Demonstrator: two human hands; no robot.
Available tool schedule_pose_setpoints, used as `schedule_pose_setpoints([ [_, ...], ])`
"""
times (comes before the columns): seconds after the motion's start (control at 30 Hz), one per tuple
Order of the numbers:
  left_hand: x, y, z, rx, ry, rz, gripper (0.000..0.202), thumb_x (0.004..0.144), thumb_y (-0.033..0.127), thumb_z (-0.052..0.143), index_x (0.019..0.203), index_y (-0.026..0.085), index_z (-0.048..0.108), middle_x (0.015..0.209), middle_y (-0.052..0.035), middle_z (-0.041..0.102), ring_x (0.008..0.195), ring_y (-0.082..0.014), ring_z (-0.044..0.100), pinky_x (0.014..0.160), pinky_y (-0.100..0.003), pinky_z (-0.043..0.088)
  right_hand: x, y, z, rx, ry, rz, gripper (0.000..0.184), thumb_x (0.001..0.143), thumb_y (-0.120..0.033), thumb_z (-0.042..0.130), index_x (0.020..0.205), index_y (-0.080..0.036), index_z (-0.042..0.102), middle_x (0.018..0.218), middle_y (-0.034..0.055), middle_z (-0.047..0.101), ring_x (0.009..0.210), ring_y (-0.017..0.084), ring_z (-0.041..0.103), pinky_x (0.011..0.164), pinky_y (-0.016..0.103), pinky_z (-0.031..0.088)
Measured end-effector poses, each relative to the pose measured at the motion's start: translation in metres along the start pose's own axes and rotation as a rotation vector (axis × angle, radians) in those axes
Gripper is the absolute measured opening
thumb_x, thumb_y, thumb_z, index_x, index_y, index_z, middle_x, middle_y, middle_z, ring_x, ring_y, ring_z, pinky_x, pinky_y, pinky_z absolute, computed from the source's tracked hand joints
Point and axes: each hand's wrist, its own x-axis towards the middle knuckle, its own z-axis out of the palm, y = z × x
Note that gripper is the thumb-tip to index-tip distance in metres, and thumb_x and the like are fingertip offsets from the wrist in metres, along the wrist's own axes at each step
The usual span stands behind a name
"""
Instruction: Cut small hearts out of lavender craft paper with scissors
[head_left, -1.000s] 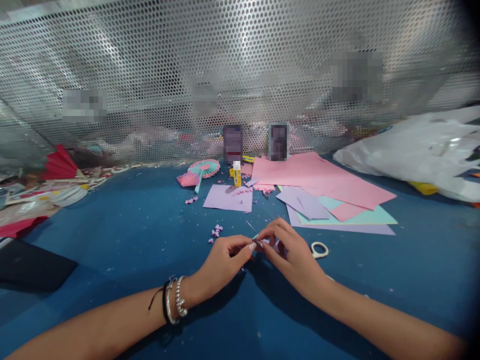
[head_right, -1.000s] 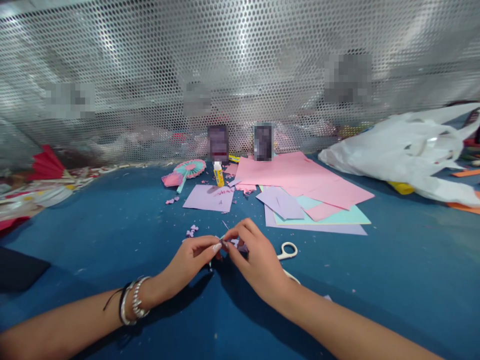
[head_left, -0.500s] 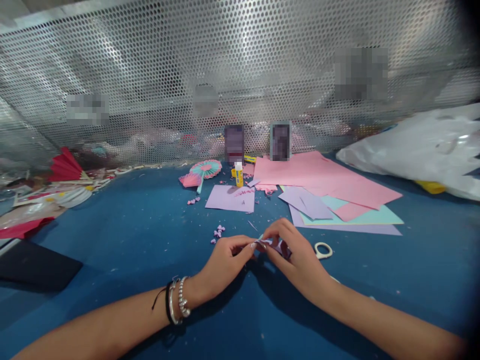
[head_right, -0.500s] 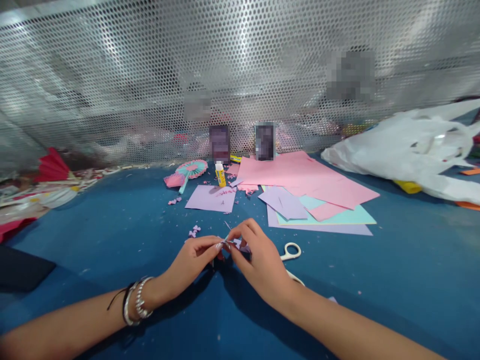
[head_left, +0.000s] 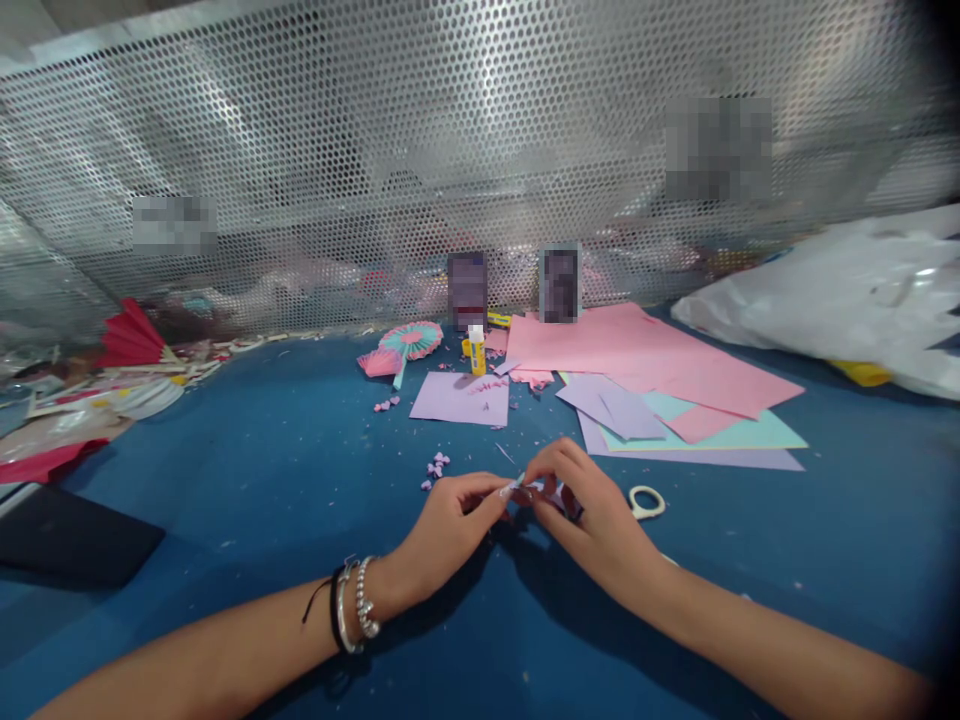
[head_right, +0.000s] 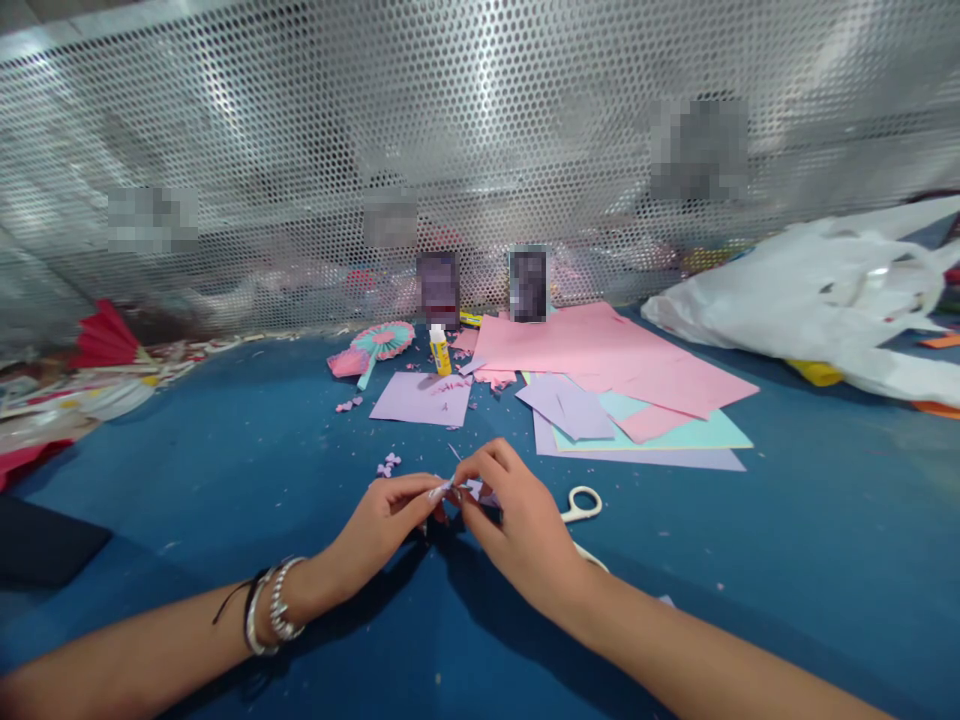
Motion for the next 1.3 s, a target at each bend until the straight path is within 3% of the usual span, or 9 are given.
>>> schedule_pose_setpoints([
  [0.17, 0.0002, -0.0009, -0.0014, 0.011, 0.01, 0.004, 0.035, 0.088, 0.034, 0.043, 0.067, 0.013, 0.062, 0.063, 0.0005, 0.053, 0.061, -0.01, 0.043, 0.058, -0.021, 0.033, 0.0, -0.0011, -0.0002, -0.003, -0.008, 0.005, 0.028, 0.073, 0.0, 0.045, 0.089, -0.023, 0.05, 0.092, 0.0008, 0.046, 0.071, 0.011, 0.048, 0.061, 0.024, 0.039],
  [0.67, 0.0008, -0.0053, -0.0011, 0.034, 0.005, 0.014, 0.03, 0.087, 0.031, 0.045, 0.074, 0.012, 0.064, 0.065, 0.0002, 0.055, 0.061, -0.0094, 0.045, 0.058, -0.021, 0.035, -0.0018, 0.0007, 0.0009, -0.012, 0.018, 0.011, 0.01, 0.085, -0.019, 0.045, 0.09, -0.02, 0.054, 0.09, 0.0029, 0.048, 0.069, 0.011, 0.048, 0.059, 0.025, 0.041],
  [1.3, -0.0003, -0.0025, -0.0006, 0.014, 0.0, 0.006, 0.027, 0.087, 0.03, 0.046, 0.073, 0.013, 0.063, 0.068, 0.0004, 0.057, 0.062, -0.009, 0.046, 0.058, -0.019, 0.035, -0.0016, 0.0016, 0.0021, 0.031, 0.078, -0.022, 0.01, 0.084, -0.016, 0.048, 0.087, -0.021, 0.057, 0.089, 0.002, 0.048, 0.07, 0.011, 0.048, 0.06, 0.023, 0.04],
])
